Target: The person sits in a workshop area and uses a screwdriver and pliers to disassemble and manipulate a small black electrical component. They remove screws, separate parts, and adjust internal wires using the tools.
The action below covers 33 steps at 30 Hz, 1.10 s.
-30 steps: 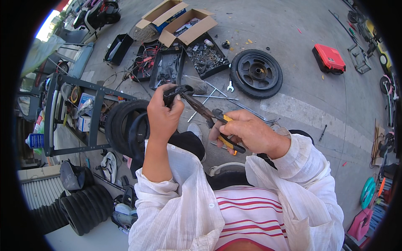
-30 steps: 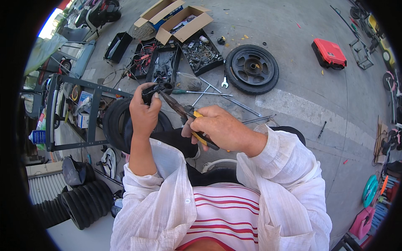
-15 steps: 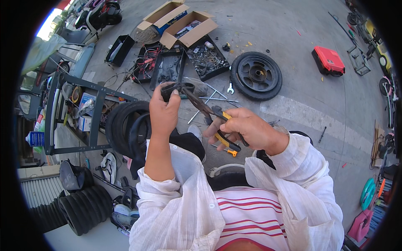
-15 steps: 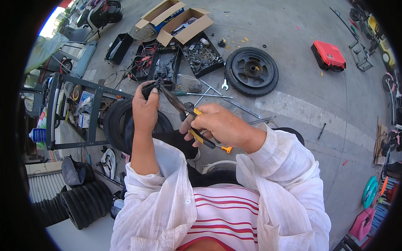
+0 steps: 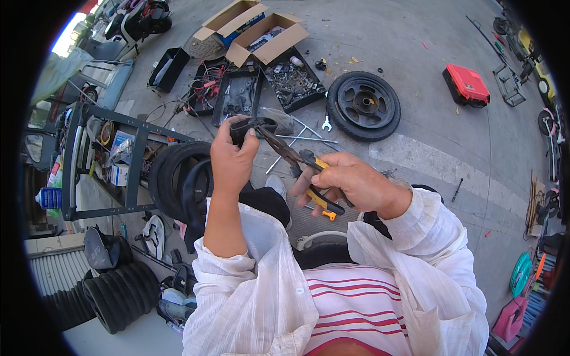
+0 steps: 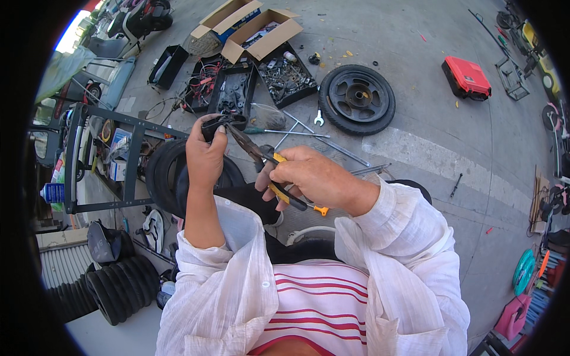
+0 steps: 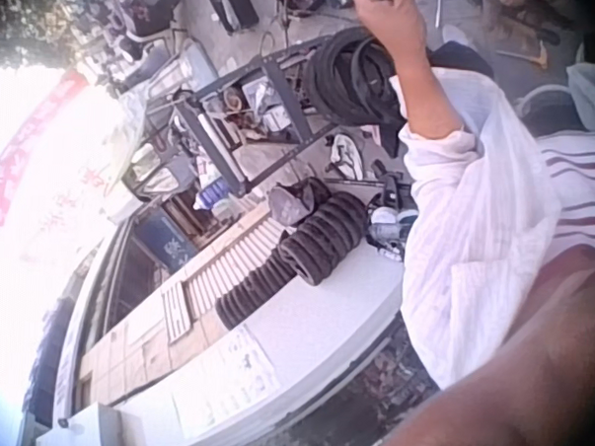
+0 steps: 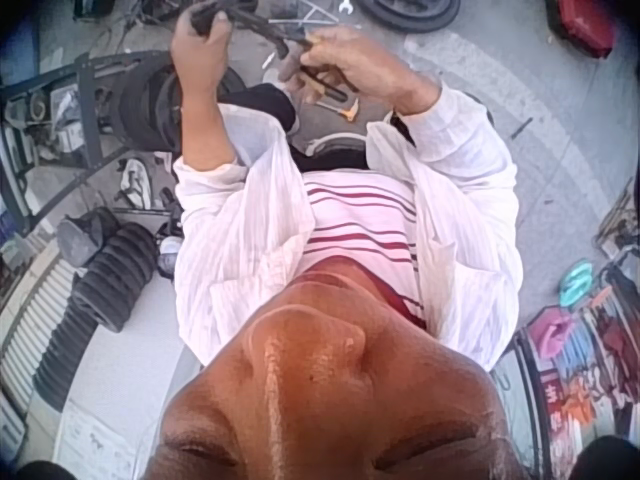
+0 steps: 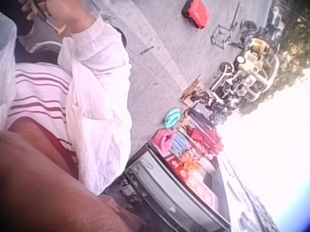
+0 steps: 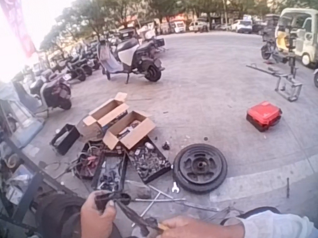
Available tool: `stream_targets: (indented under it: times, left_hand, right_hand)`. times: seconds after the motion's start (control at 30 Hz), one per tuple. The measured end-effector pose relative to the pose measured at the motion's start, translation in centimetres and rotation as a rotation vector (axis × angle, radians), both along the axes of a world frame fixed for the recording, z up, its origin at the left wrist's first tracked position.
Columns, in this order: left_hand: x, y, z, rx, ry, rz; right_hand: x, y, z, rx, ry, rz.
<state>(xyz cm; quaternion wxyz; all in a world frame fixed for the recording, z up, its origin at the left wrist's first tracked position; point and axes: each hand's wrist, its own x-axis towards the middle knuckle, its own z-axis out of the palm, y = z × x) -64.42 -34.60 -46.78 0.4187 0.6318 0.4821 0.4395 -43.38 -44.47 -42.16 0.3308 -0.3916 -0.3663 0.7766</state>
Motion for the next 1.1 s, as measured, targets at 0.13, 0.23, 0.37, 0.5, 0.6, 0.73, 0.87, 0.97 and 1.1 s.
stream_targets:
  times: [0.13,0.23,0.37,0.5,0.6,0.73,0.87,0.97,1.1]
  left_hand:
    - [-0.1,-0.1,0.4,0.013,0.089,-0.02]
    - [0.2,-0.5,1.1,0.046,0.147,-0.008]
    - [0.1,-0.7,1.3,0.097,0.212,-0.009]
    - [-0.1,-0.6,1.0,0.096,0.201,-0.006]
    - [0.0,-0.8,1.4,0.107,0.231,-0.019]
    - [0.2,-0.9,1.7,0.126,0.251,-0.04]
    - [-0.1,-0.8,1.3,0.141,0.285,-0.045]
    - [-0.1,-0.8,1.3,0.167,0.315,-0.051]
    - [-0.3,-0.8,1.4,0.14,0.318,-0.048]
  right_hand:
    - [0.2,0.1,-0.5,0.013,-0.033,0.016]
    - [0.2,0.0,-0.3,0.064,-0.104,0.035]
    - [0.6,0.0,-0.3,0.095,-0.137,0.054]
    - [0.7,0.0,0.1,0.093,-0.149,0.05]
    - [0.7,0.0,0.0,0.102,-0.178,0.061]
    - [0.7,0.0,-0.3,0.109,-0.181,0.052]
    - [0.7,0.1,0.2,0.103,-0.206,0.077]
    - [0.7,0.0,-0.6,0.092,-0.188,0.06]
    - [0.9,0.1,-0.1,0.124,-0.228,0.086]
